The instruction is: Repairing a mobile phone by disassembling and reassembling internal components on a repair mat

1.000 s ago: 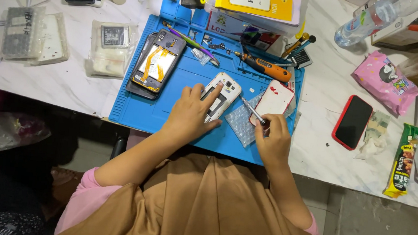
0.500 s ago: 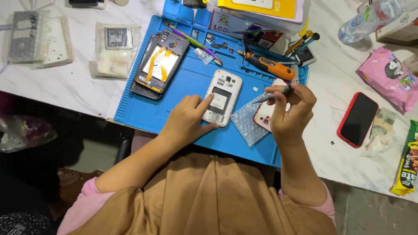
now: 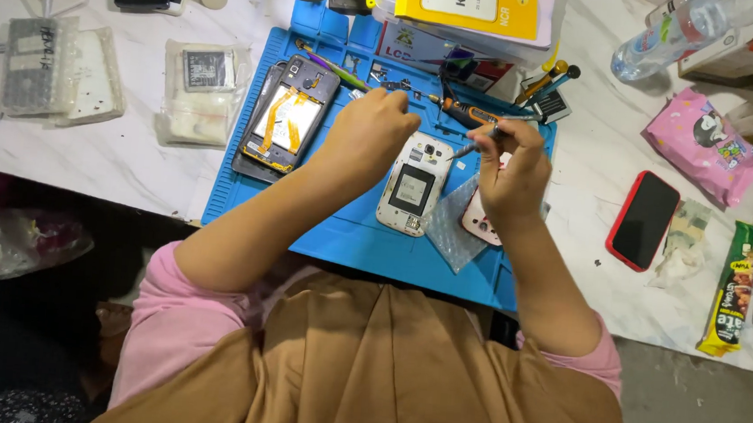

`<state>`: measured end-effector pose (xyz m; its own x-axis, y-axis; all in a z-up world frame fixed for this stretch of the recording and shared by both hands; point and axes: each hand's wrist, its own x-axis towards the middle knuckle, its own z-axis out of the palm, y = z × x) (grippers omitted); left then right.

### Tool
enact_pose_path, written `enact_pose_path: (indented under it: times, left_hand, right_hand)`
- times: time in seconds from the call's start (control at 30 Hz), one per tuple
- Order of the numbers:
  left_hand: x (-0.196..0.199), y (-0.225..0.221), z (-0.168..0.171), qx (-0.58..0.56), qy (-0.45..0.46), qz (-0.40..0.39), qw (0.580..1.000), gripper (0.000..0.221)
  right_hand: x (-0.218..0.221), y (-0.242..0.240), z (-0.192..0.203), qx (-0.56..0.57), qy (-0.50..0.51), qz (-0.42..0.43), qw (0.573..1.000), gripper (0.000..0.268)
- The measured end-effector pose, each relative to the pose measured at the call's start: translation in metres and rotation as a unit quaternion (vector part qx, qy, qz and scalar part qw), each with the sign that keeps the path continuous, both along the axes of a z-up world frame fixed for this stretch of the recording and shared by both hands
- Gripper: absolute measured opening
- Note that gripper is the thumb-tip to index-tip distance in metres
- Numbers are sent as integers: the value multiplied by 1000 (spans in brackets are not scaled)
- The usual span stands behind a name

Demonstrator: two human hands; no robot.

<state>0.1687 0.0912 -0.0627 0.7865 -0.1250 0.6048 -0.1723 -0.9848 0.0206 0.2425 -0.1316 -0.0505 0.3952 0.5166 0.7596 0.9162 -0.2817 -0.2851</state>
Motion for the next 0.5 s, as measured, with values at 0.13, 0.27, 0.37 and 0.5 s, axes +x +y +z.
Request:
enact_pose_path:
  times: [0.13,0.27,0.37,0.5]
  left_hand:
    - [45,1,-21,-52,98,-67,992,9]
    - [43,7,-35,-67,160,-82,981,8]
    - [43,13,-33,-73,160,-93,980,9]
    - [42,13,-28,-65,144,-97,983,10]
  right_hand:
    - [4,15,-28,65,21,16,998,23]
    - [9,12,-49,35,-11,6,999,24]
    - [13,11,-53,30,0,1,1000,25]
    - [12,12,-43,29,1,25,999,24]
